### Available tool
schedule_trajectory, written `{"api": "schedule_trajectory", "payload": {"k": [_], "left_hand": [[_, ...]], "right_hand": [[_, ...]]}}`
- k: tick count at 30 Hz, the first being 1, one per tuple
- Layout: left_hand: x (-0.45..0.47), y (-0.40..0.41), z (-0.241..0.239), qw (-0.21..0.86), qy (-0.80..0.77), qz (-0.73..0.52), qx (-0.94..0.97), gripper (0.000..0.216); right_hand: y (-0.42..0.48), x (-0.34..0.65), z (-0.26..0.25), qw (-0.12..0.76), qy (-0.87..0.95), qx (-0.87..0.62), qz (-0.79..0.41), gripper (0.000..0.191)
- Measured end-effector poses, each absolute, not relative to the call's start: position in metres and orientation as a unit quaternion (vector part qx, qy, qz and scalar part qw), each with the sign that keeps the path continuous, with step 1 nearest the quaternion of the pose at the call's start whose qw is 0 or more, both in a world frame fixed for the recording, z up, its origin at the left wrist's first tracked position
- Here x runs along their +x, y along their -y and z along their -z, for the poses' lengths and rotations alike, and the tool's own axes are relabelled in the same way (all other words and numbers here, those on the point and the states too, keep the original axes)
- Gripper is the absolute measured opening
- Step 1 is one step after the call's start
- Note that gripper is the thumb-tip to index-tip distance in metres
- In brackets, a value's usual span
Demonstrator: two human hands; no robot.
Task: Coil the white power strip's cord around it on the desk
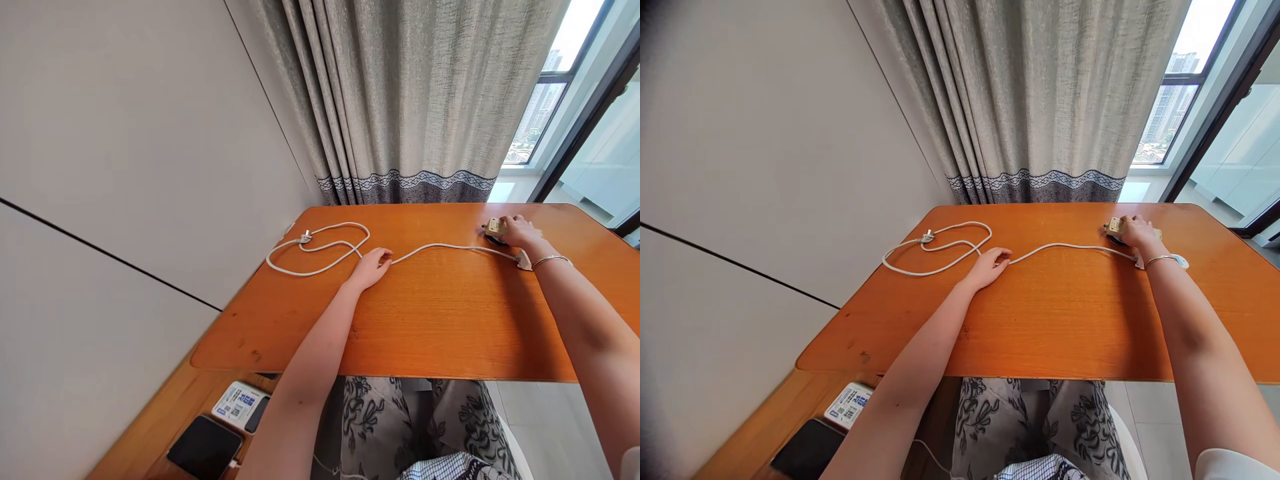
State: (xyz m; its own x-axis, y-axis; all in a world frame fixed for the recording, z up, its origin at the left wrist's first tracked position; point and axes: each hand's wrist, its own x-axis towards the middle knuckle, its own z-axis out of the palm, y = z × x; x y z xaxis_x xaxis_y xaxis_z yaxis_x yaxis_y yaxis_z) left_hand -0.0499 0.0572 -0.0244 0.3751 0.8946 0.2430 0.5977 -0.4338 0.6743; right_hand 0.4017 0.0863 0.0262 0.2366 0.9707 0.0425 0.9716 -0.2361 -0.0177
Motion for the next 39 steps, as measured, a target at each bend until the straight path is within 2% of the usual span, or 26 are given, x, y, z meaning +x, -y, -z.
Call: {"api": "schedule_trajectory", "payload": {"k": [5, 8, 11, 15, 21, 24, 29, 32, 35, 39], "left_hand": [[-0.042, -0.050, 0.018, 0.263, -0.457, -0.305, 0.793, 0.023], [-0.036, -0.045, 0.016, 0.296, -0.437, -0.327, 0.784, 0.024], [-0.030, -0.040, 0.016, 0.378, -0.411, -0.327, 0.763, 0.030], [-0.022, -0.034, 0.017, 0.520, -0.371, -0.308, 0.705, 0.050], [-0.011, -0.030, 0.014, 0.631, -0.359, -0.367, 0.581, 0.092], [-0.010, -0.032, 0.010, 0.664, -0.372, -0.397, 0.513, 0.102], [-0.042, -0.046, -0.010, 0.655, -0.311, -0.515, 0.457, 0.096], [-0.074, -0.052, -0.024, 0.575, -0.274, -0.631, 0.444, 0.079], [-0.096, -0.054, -0.034, 0.514, -0.254, -0.694, 0.436, 0.055], [-0.104, -0.056, -0.036, 0.442, -0.285, -0.731, 0.434, 0.053]], "right_hand": [[-0.086, 0.361, -0.033, 0.201, 0.661, -0.721, -0.051, 0.077], [-0.082, 0.317, -0.043, 0.350, 0.713, -0.604, -0.061, 0.075], [-0.065, 0.268, -0.057, 0.477, 0.722, -0.485, -0.125, 0.077], [-0.023, 0.221, -0.070, 0.528, 0.721, -0.382, -0.236, 0.073], [0.040, 0.208, -0.057, 0.520, 0.736, -0.338, -0.272, 0.067], [0.067, 0.210, -0.051, 0.489, 0.779, -0.305, -0.249, 0.061], [0.099, 0.223, -0.052, 0.395, 0.863, -0.295, -0.109, 0.059], [0.104, 0.250, -0.047, 0.371, 0.855, -0.358, -0.051, 0.055], [0.103, 0.291, -0.036, 0.348, 0.829, -0.438, 0.014, 0.054], [0.105, 0.341, -0.024, 0.257, 0.803, -0.532, 0.080, 0.052]]}}
